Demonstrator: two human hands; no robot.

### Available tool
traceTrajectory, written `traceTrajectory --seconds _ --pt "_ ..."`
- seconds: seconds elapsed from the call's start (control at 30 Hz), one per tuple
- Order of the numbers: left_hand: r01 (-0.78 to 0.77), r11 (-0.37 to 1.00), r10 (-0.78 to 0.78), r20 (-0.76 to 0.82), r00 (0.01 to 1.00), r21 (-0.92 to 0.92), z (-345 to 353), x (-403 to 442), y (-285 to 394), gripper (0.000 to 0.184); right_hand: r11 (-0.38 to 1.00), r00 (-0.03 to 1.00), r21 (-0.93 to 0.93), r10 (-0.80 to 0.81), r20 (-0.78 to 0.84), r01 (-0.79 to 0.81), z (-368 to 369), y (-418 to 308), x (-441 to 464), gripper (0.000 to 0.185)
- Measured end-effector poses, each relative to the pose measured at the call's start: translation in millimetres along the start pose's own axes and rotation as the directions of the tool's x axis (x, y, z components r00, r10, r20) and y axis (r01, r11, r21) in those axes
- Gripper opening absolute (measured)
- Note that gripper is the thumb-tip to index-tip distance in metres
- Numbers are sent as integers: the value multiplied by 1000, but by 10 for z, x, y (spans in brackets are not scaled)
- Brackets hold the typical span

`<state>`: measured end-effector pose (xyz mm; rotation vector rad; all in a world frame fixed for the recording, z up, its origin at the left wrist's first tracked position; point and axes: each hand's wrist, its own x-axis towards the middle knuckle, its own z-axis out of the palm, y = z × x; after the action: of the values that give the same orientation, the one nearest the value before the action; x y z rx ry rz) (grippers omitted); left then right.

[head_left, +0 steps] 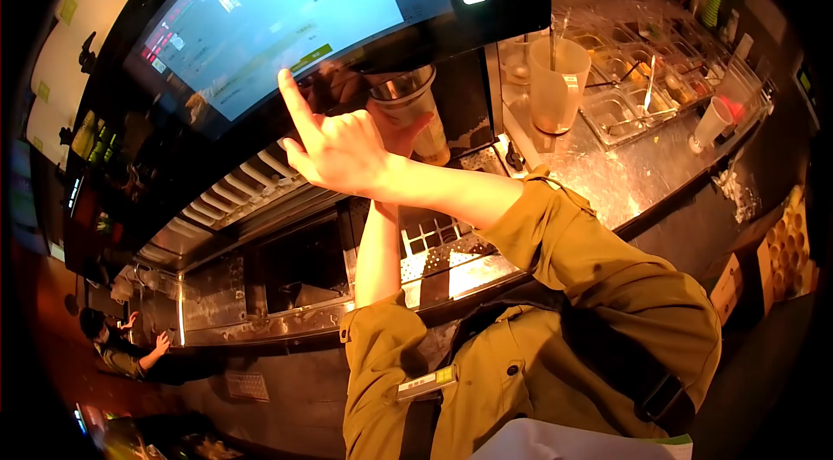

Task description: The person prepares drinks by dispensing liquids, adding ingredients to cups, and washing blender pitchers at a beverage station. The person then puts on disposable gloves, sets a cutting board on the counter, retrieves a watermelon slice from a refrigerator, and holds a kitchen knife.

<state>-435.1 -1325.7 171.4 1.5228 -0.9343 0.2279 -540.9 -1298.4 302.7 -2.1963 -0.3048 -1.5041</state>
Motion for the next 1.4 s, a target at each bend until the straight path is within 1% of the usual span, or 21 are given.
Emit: traceTrajectory --seconds 0.03,0.1,0.13,0.23,0.3,0.37,0.4,0.5,0.57,0.6,0.7,0.73,0.8,0.9,1.0,1.13,1.2,1.23,1.3,1.37,1.4 --pt "11 1000 -12 -7 1000 -13 2 1 -27 74 1000 1000 -21 -4 7 4 19 7 -2 74" --pt "44 998 -44 -10 999 -35 -2 -19 12 75 1000 998 1 -3 -70 3 38 -29 -24 74" --pt "14 991 -13 5 1000 -133 2 -16 10 72 1000 996 2 -4 -84 4 31 -56 -29 75" --pt "58 960 -47 46 998 -273 26 -54 249 69 999 998 -9 41 -43 -42 100 -78 -54 76" --pt "52 964 -49 17 999 -261 13 -48 133 71 1000 992 11 28 -119 -27 51 -109 -46 75" --pt "34 953 -29 20 999 -300 20 -54 85 71 995 995 -49 94 33 -92 88 -89 -60 75" --pt "13 958 -10 11 1000 -286 22 -55 73 71 995 996 -48 86 10 -85 86 -86 -73 75" --pt "159 932 -141 79 987 -325 9 -71 193 68 997 997 -39 59 -58 -62 75 -43 -103 73" --pt "37 980 -36 11 999 -194 17 -48 131 71 999 993 10 36 -114 -35 109 -24 -83 72" --pt "48 989 -47 8 999 -141 -24 -24 94 72 1000 981 -12 3 -196 -6 67 -36 -65 71" --pt "109 993 -110 -5 994 -37 -14 -40 -9 74 999 998 -21 47 -40 -48 36 -20 -28 71" --pt "133 991 -133 -11 991 -25 1 -36 3 74 999 997 23 32 -66 -30 39 -15 -31 71" --pt "118 993 -118 -12 993 -26 11 -12 -42 73 997 991 78 0 -131 10 27 2 -25 71" --pt "104 991 -104 5 995 -87 14 -5 -85 72 1000 1000 -17 2 -17 -2 34 20 -13 70" --pt "49 979 -49 3 999 -197 32 -9 42 72 1000 1000 13 -6 -15 6 45 28 -12 69" --pt "81 996 -82 -32 996 -29 4 -17 23 72 997 992 49 -56 -112 62 78 34 -17 66" --pt "101 995 -100 -66 993 4 19 -51 330 74 999 998 32 -22 -63 24 79 16 -22 65" --pt "78 989 -84 -48 995 -128 29 -40 340 75 1000 999 19 0 -42 0 72 11 -28 64" --pt "4 975 -5 -4 1000 -223 79 -23 230 70 998 994 56 -32 -105 38 24 1 -15 63" --pt "30 978 -31 -2 1000 -208 69 -32 189 71 999 998 -13 -36 -59 35 86 28 -11 62" --pt "32 979 -33 -3 999 -202 57 -30 166 72 999 997 27 -26 -67 28 70 18 -46 63"
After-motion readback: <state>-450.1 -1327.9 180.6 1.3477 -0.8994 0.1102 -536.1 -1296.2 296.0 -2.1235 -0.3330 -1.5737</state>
